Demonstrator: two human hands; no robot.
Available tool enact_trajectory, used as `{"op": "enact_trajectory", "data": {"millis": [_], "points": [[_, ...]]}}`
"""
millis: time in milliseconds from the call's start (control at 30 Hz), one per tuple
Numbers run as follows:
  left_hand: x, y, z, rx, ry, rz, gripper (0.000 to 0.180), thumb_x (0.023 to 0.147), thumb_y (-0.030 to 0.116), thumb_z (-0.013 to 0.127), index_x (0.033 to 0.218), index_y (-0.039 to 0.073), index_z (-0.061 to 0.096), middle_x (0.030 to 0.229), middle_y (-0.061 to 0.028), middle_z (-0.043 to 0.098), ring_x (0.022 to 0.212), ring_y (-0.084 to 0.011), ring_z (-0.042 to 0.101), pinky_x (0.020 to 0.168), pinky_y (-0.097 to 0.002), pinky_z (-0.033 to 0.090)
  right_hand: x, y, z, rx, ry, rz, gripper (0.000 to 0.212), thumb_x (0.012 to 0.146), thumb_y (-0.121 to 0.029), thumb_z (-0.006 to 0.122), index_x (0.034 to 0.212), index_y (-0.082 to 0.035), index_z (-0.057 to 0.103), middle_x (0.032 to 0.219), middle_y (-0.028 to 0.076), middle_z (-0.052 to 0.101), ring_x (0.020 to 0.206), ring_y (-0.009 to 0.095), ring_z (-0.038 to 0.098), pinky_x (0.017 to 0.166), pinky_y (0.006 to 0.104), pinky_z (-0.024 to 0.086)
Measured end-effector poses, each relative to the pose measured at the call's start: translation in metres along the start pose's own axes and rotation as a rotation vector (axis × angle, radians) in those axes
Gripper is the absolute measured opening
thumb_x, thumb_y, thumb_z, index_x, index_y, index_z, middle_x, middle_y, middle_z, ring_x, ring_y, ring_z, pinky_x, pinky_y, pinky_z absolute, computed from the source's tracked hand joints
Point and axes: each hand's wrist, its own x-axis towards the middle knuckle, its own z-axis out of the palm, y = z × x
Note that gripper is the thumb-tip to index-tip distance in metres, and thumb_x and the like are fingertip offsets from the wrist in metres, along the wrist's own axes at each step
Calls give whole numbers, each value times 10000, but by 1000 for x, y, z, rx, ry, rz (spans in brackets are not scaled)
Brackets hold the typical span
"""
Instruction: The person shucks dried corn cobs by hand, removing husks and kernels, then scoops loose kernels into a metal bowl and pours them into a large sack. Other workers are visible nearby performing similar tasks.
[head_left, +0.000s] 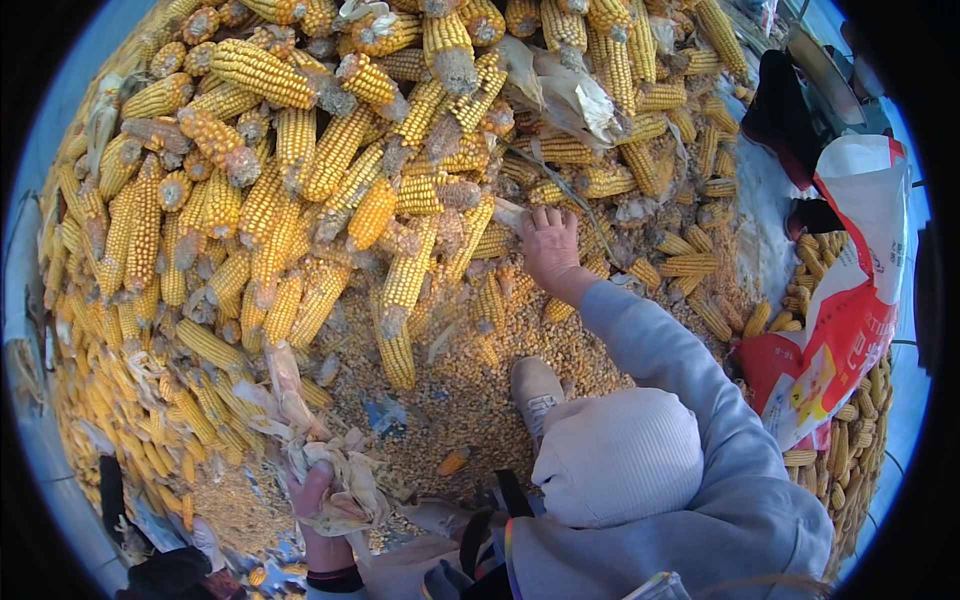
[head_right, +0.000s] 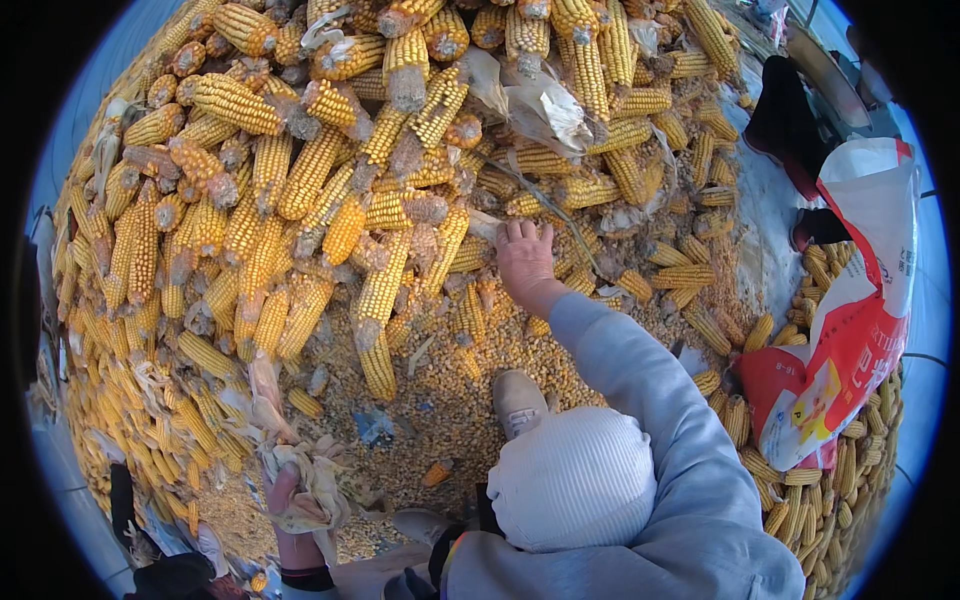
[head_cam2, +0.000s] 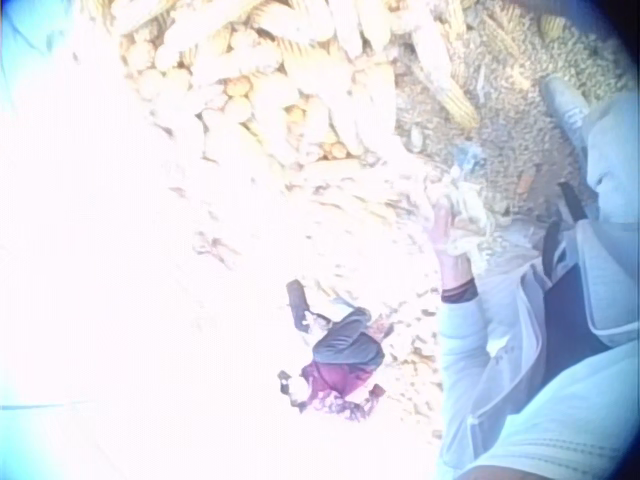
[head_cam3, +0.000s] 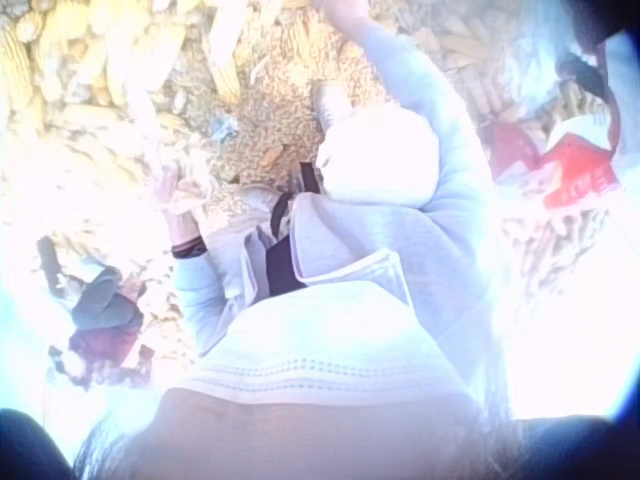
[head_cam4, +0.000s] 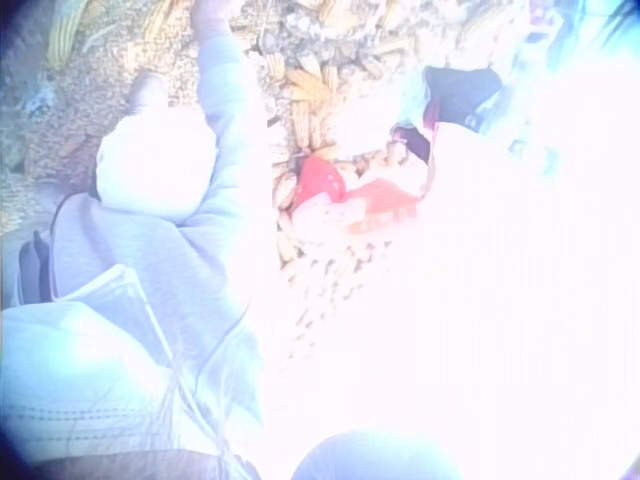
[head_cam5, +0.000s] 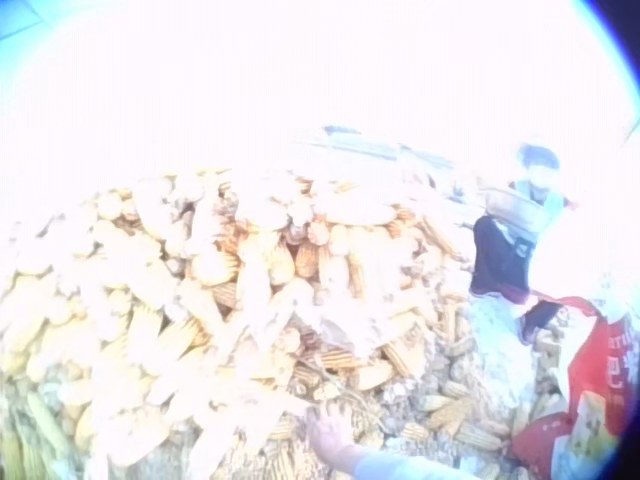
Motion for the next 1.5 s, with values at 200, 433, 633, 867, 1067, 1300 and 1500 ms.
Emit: {"op": "enact_trajectory", "data": {"millis": [200, 433, 633, 867, 1067, 1300, 1500], "points": [[-10, 1, -8, -19, 188, -109, 534, 855, 212, 615, 1330, 35, 447, 1095, -113, 601, 920, -247, 641, 801, -378, 562, 9, 9, 15, -34, -8, 94, 606, 814, -238, 687, 1338, -28, 467, 1238, 132, 532, 1141, 297, 486, 916, 506, 434], [-8, 28, 11, -176, -71, -94, 530, 817, 85, 659, 1305, 9, 466, 1066, -117, 619, 850, -230, 663, 712, -338, 580, -51, 36, 7, 1151, -772, 379, 638, 756, -378, 761, 1219, 3, 542, 989, 123, 671, 902, 271, 664, 825, 448, 538], [14, 20, 8, 275, 166, 101, 684, 747, -84, 661, 1369, 0, 388, 1143, -109, 590, 905, -209, 638, 720, -315, 551, -97, 46, -31, 1803, -953, 469, 603, 740, -270, 745, 1234, -2, 527, 1086, 122, 632, 962, 240, 633, 846, 374, 528], [41, -4, -18, 792, 315, 233, 733, 665, 84, 789, 1310, 4, 451, 1135, -180, 631, 1062, -304, 612, 902, -374, 470, -82, 16, -214, 1032, -750, -359, 599, 674, -229, 790, 1167, 19, 557, 1010, 116, 648, 918, 209, 630, 836, 340, 514], [31, -2, -30, 1170, 207, 166, 930, 762, 314, 762, 1484, 42, 242, 1442, -257, 372, 1298, -396, 434, 1050, -451, 388, -110, -62, -285, 942, -539, -460, 602, 653, -266, 808, 1117, 31, 566, 974, 136, 650, 883, 201, 632, 820, 339, 510], [17, 45, 20, -123, -96, 190, 711, 987, 481, 468, 1480, 44, 203, 1471, -221, 329, 1323, -352, 405, 1080, -528, 350, -144, -149, -247, 714, -316, -543, 633, 674, -288, 791, 1145, 42, 526, 996, 221, 643, 907, 316, 657, 831, 382, 516], [28, 48, 18, -398, 337, 360, 346, 1009, 330, 467, 1163, 27, 531, 1047, -140, 616, 878, -255, 643, 741, -403, 556, -165, -181, -220, 603, -201, -696, 763, 683, -249, 795, 1282, 19, 405, 1071, 258, 586, 986, 401, 613, 861, 449, 502]]}}
